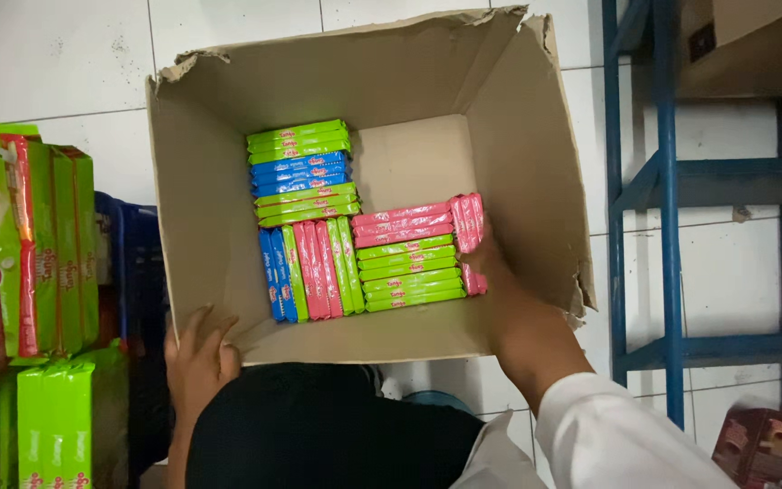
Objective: The person packs stacks of colorful snack packages into a cardboard box. They pick up stacks of green, pink, and blue packages from a blue crate and place them into the box, arranging them in neat rows.
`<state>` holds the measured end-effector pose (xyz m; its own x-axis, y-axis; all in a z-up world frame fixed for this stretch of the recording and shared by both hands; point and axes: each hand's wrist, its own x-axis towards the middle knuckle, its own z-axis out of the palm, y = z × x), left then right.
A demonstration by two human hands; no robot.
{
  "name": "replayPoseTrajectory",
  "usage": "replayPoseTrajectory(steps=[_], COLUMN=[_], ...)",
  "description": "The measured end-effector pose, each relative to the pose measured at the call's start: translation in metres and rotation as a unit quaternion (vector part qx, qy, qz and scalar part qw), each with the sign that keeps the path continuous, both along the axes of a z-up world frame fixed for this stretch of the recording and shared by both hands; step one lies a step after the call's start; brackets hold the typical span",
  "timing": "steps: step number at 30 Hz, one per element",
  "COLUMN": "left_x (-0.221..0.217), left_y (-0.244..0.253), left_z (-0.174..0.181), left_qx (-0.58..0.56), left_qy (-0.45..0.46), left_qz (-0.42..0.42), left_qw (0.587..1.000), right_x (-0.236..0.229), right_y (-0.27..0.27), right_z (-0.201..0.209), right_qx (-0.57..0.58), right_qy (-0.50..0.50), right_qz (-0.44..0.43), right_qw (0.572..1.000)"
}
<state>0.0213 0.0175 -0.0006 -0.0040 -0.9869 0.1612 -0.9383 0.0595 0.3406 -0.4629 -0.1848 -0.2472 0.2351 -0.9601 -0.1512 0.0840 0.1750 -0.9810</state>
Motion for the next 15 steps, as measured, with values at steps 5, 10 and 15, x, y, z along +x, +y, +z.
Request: replayPoseTrajectory(steps=[5,10,15], left_x=[0.003,-0.001,0.004], left_y=[0.0,-0.006,0.001], left_z=[-0.002,-0.003,-0.015], left_qx=[0.012,-0.022,-0.009], left_qy=[0.008,-0.005,-0.002], left_qz=[-0.004,-0.014,-0.002], left_qw=[1.0,1.0,1.0], right_x=[-0.014,-0.008,0.006], right_y=[0.005,0.007,0.016], right_z=[-0.025,-0.015,-0.045], right_qx=[0.044,0.141,0.087], right_qy=[0.17,0.259,0.083], right_qz=[-0.026,-0.031,0.031], right_qw=[0.984,0.955,0.992])
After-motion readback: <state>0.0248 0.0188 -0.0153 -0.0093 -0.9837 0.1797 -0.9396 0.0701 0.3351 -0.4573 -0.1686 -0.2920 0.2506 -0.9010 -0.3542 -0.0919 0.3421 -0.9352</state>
